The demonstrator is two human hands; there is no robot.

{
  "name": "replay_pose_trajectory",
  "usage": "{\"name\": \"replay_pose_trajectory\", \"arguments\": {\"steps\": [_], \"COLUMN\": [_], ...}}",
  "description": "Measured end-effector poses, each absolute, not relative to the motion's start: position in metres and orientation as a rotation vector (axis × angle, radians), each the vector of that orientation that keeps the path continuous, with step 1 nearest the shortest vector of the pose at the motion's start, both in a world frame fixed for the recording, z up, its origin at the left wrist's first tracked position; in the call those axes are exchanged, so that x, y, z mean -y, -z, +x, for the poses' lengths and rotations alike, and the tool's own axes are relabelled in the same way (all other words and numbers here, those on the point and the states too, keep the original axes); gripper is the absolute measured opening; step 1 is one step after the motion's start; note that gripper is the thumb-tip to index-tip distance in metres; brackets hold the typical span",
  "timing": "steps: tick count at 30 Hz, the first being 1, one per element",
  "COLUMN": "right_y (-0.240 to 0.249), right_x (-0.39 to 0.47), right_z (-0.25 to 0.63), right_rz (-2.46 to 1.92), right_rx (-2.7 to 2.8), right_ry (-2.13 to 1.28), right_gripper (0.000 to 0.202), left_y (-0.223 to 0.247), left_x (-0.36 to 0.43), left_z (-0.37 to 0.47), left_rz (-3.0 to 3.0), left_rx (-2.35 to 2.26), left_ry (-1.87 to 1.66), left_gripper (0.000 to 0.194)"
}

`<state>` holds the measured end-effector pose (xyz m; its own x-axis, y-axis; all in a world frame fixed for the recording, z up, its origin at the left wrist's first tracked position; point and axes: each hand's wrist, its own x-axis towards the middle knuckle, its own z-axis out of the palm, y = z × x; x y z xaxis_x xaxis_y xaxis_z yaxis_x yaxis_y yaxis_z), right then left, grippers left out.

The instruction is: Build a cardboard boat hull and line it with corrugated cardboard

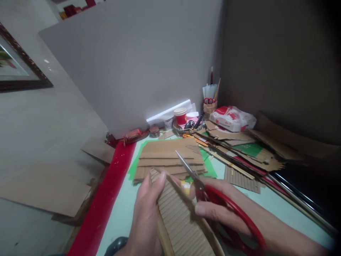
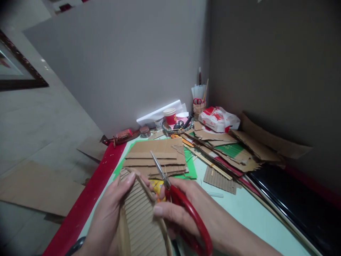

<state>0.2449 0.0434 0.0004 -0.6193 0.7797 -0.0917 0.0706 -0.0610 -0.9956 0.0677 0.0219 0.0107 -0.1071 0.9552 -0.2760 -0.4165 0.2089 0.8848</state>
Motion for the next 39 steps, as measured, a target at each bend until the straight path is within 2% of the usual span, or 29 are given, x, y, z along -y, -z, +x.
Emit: {"name": "replay_pose_trajectory", "arguments": {"steps": [10, 17, 20, 28, 33, 36, 39], "right_y": [-0.008, -0.01, -0.012, -0.007, -0.005, 0.001, 0.008], "right_x": [-0.041, -0.041, -0.039, -0.031, -0.028, -0.029, -0.031], "right_z": [0.243, 0.243, 0.243, 0.232, 0.23, 0.232, 0.233], "right_rz": [-0.763, -0.77, -0.764, -0.892, -1.087, -1.154, -1.141], "right_rx": [1.689, 1.788, 1.818, 1.818, 1.885, 1.898, 1.926], "right_ry": [-1.865, -1.841, -1.812, -1.589, -1.292, -1.073, -1.011], "right_gripper": [0.019, 0.021, 0.026, 0.04, 0.019, 0.018, 0.02], "left_y": [-0.011, -0.01, -0.014, -0.023, -0.019, -0.016, -0.015], "left_x": [-0.027, -0.031, -0.03, -0.026, -0.027, -0.029, -0.031], "left_z": [0.059, 0.058, 0.062, 0.063, 0.062, 0.06, 0.058], "left_rz": [0.886, 0.778, 0.698, 0.664, 0.784, 0.826, 0.922], "left_rx": [-1.202, -1.059, -0.967, -0.83, -1.026, -1.032, -1.07], "left_ry": [-1.318, -1.233, -1.232, -1.277, -1.391, -1.342, -1.227], "left_gripper": [0.018, 0.016, 0.021, 0.044, 0.036, 0.037, 0.028]}}
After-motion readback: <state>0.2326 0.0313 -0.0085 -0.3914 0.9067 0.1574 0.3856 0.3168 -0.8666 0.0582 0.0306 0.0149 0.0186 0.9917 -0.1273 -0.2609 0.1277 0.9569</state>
